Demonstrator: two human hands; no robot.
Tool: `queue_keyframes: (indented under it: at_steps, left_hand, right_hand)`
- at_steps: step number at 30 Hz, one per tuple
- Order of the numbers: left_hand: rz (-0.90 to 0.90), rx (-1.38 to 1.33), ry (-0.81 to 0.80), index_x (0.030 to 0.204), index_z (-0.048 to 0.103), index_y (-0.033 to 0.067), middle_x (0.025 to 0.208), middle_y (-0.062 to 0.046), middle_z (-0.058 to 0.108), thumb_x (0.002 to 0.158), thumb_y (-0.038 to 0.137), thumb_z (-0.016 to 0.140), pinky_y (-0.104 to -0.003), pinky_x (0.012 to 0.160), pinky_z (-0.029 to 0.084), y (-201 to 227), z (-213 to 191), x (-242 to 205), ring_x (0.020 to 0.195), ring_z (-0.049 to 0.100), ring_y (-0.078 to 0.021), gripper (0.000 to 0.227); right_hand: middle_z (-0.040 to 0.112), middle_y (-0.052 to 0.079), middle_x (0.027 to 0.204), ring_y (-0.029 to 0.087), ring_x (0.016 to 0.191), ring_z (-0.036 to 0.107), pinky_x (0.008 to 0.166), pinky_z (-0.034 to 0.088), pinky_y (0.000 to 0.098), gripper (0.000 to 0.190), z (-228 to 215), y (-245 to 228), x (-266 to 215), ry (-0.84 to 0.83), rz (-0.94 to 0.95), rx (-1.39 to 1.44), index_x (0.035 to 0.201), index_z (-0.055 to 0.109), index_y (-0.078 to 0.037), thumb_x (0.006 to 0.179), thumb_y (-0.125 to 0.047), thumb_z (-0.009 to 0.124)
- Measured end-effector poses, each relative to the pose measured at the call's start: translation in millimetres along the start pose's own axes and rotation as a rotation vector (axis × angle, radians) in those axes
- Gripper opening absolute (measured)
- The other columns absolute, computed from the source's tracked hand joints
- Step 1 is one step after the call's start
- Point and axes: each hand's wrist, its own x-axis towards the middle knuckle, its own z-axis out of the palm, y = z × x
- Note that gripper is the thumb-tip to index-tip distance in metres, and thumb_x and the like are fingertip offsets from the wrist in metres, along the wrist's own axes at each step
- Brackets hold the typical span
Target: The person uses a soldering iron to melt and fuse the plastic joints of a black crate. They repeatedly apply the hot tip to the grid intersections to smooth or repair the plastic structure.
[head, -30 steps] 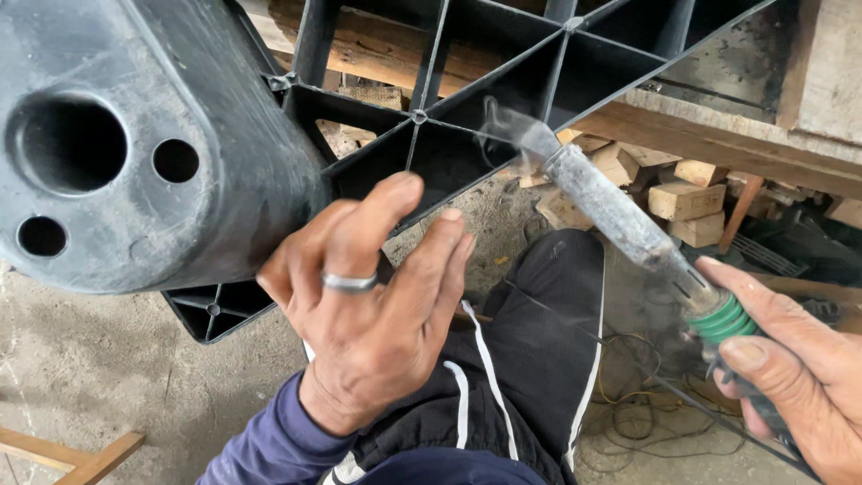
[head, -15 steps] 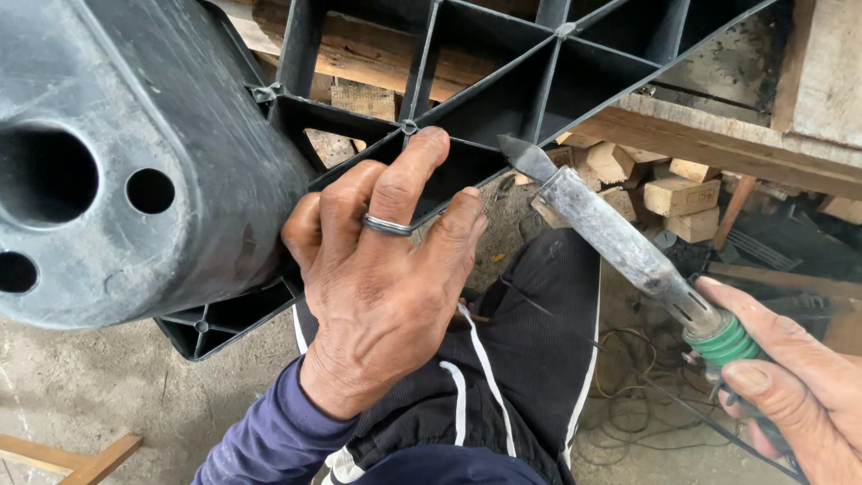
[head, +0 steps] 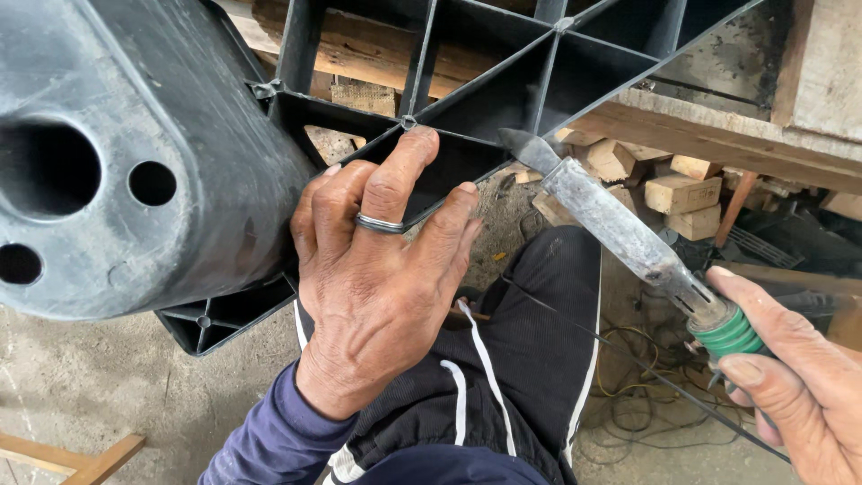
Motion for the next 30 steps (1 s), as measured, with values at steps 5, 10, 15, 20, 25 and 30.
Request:
queue_keyframes:
  at_steps: [5, 10, 15, 20, 25, 30]
  left_hand:
    - [0.004, 0.011, -0.01, 0.113, 0.079, 0.0137, 0.14, -0.009, 0.05, 0.086, 0.022, 0.085, -0.056, 0.112, 0.039, -1.0, -5.1, -0.2, 0.118, 0.051, -0.0305, 0.029]
    - [0.022, -0.261, 0.306, 0.114, 0.077, 0.0083, 0.135, -0.01, 0.054, 0.087, 0.0, 0.075, -0.051, 0.114, 0.047, -9.0, -14.4, -24.6, 0.119, 0.056, -0.0262, 0.028]
    - [-0.031, -0.04, 0.427, 0.114, 0.082, 0.0121, 0.125, -0.012, 0.054, 0.087, 0.011, 0.078, -0.036, 0.099, 0.048, -19.6, -32.5, -68.2, 0.115, 0.058, -0.0176, 0.027]
    - [-0.143, 0.241, 0.276, 0.123, 0.079, 0.0175, 0.129, -0.002, 0.055, 0.096, 0.02, 0.08, -0.041, 0.108, 0.034, -19.2, -19.6, -88.0, 0.121, 0.047, -0.022, 0.027]
    - [-0.151, 0.245, 0.294, 0.121, 0.079, 0.0196, 0.124, 0.006, 0.054, 0.093, 0.017, 0.083, -0.037, 0.104, 0.03, -23.0, -11.8, -91.7, 0.112, 0.048, -0.0192, 0.029]
    - [-0.153, 0.213, 0.308, 0.123, 0.078, 0.0196, 0.123, 0.006, 0.054, 0.093, 0.015, 0.084, -0.037, 0.103, 0.03, -22.6, -12.4, -94.1, 0.11, 0.049, -0.0184, 0.03]
  right_hand:
    - [0.064, 0.006, 0.081, 0.016, 0.056, 0.058, 0.047, 0.05, 0.0309, 0.061, -0.7, 10.0, 5.4, -0.062, 0.003, 0.017, 0.161, 0.051, -0.019, 0.102, -0.035, 0.056]
    - [0.066, 0.009, 0.088, 0.017, 0.062, 0.063, 0.042, 0.054, 0.0316, 0.059, 4.1, 17.6, 6.8, -0.2, -0.031, 0.323, 0.159, 0.052, -0.014, 0.104, -0.035, 0.057]
    - [0.069, 0.007, 0.084, 0.018, 0.06, 0.065, 0.052, 0.056, 0.0327, 0.059, 38.8, 8.0, -7.6, -0.281, 0.056, 0.191, 0.155, 0.056, -0.019, 0.099, -0.038, 0.062]
    - [0.068, 0.007, 0.082, 0.019, 0.063, 0.065, 0.06, 0.055, 0.0346, 0.065, 51.8, -0.8, -9.2, -0.409, 0.141, 0.09, 0.158, 0.049, -0.027, 0.096, -0.038, 0.062]
    - [0.067, 0.003, 0.081, 0.016, 0.064, 0.066, 0.061, 0.056, 0.0329, 0.068, 50.3, -13.0, -10.6, -0.458, 0.107, 0.008, 0.161, 0.043, -0.031, 0.096, -0.043, 0.06]
    - [0.068, 0.0, 0.08, 0.015, 0.063, 0.066, 0.061, 0.056, 0.0322, 0.069, 49.3, -26.5, -13.6, -0.479, 0.095, -0.079, 0.16, 0.042, -0.033, 0.094, -0.046, 0.059]
